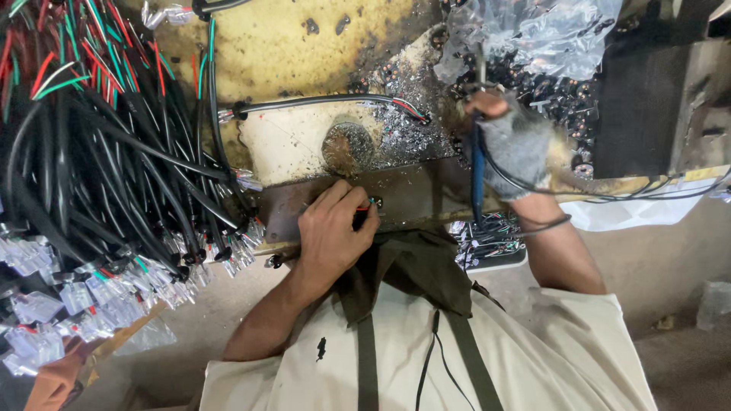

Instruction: The person uses a soldering iron to join exposed wire ends to small black connectors on a workbench. They repeatedly pick up wires, align them with connectors, apply solder, and place the finished units aside.

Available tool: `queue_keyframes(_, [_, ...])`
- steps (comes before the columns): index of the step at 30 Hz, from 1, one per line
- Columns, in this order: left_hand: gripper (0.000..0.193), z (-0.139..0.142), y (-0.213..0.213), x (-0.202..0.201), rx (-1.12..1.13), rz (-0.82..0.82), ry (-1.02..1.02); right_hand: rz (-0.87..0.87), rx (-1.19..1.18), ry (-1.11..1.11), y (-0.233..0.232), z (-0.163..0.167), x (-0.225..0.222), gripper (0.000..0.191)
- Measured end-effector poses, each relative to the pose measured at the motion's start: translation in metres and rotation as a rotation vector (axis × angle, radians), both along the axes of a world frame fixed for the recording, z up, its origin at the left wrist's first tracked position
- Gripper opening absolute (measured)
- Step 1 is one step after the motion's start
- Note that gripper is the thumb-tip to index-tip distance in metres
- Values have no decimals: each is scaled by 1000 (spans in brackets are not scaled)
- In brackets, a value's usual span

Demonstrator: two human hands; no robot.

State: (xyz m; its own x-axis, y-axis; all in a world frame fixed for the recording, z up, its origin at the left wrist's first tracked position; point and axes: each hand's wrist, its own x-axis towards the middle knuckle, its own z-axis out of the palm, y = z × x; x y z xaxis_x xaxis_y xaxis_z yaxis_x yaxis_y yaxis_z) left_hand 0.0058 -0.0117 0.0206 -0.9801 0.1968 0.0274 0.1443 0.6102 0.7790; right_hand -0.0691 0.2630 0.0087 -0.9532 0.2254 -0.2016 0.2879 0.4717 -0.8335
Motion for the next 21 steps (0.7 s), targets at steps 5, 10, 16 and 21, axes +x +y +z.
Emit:
queue_keyframes(5, [16,-1,0,1,3,32,15,262,-114,269,9,-10,7,5])
queue_keyframes(10, [16,-4,0,3,22,28,20,557,-248,216,-6,-22,67,4])
queue_keyframes(16, [17,-5,-1,0,11,24,67,394,-26,300,-23,-10,70,19])
queue_keyframes(21, [17,0,0,-1,25,22,60,623,-90,105,-10,32,51,12])
